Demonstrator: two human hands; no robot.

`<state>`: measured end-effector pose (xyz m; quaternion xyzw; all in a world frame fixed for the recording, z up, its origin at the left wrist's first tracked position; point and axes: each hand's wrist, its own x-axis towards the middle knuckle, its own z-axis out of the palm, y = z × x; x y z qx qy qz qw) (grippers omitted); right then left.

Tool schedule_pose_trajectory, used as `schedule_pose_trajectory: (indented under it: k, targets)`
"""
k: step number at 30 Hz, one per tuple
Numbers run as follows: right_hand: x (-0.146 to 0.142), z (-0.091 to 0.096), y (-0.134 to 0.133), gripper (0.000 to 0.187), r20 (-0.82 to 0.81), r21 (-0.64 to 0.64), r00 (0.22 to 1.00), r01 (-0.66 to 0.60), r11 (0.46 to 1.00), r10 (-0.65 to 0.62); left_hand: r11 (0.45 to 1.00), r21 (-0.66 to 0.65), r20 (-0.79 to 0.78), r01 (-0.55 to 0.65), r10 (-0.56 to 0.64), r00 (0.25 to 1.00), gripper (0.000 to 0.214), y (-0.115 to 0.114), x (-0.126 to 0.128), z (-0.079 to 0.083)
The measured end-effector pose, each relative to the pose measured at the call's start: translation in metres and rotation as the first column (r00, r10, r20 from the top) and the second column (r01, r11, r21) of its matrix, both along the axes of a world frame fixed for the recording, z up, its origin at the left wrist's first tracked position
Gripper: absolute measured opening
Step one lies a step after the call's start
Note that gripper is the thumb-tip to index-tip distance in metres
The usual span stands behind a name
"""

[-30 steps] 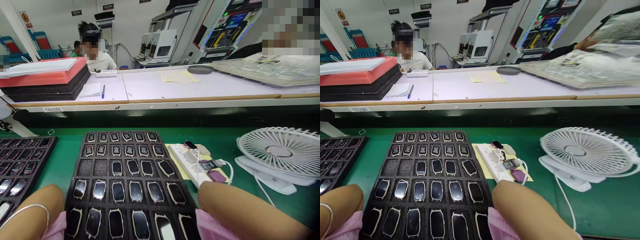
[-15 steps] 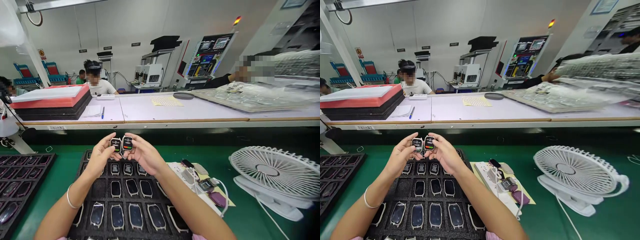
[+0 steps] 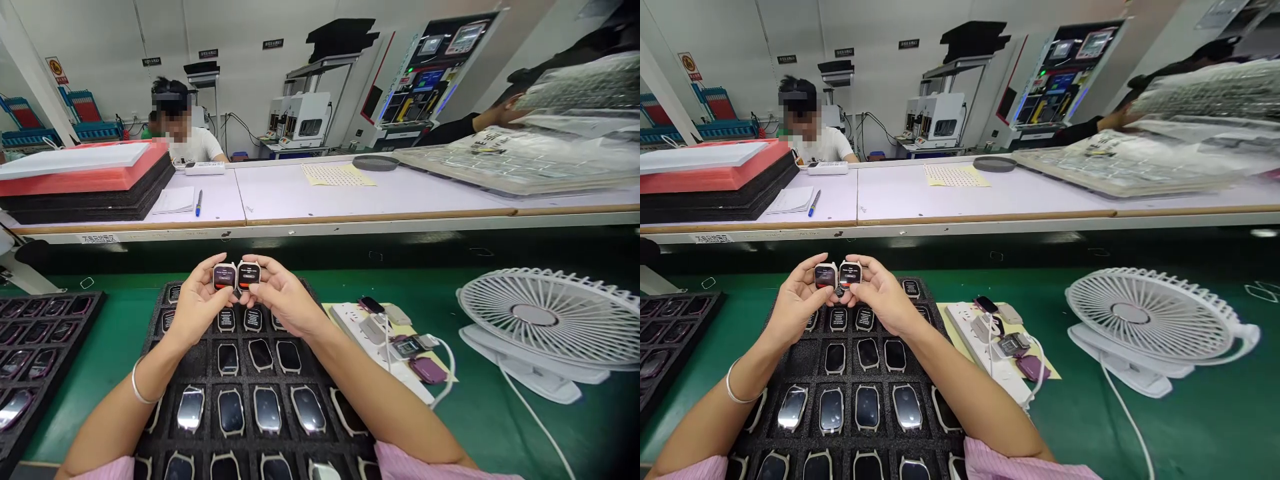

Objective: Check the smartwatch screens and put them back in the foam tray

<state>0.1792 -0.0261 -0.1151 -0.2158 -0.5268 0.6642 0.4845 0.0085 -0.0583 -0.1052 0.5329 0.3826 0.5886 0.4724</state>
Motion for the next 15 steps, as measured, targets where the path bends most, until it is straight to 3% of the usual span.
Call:
schedule_pose_trajectory:
  k: [8, 15]
  targets:
    - [0.0017, 0.0035, -0.0022, 0.046, 0.002, -0.017, 0.999, 0.034, 0.999, -0.034, 0.999, 0.039, -0.019, 0.004, -0.003, 1.0, 0.051, 0.0004, -0.0016, -0.0031]
    - [0.0005, -0.0006, -0.0005, 0.035, 0.024, -0.045, 0.998, 0.062, 0.997, -0.061, 0.999, 0.037, -0.069, -0.013, 0.016, 0.997, 0.04, -0.0011, 0.0, -0.0031]
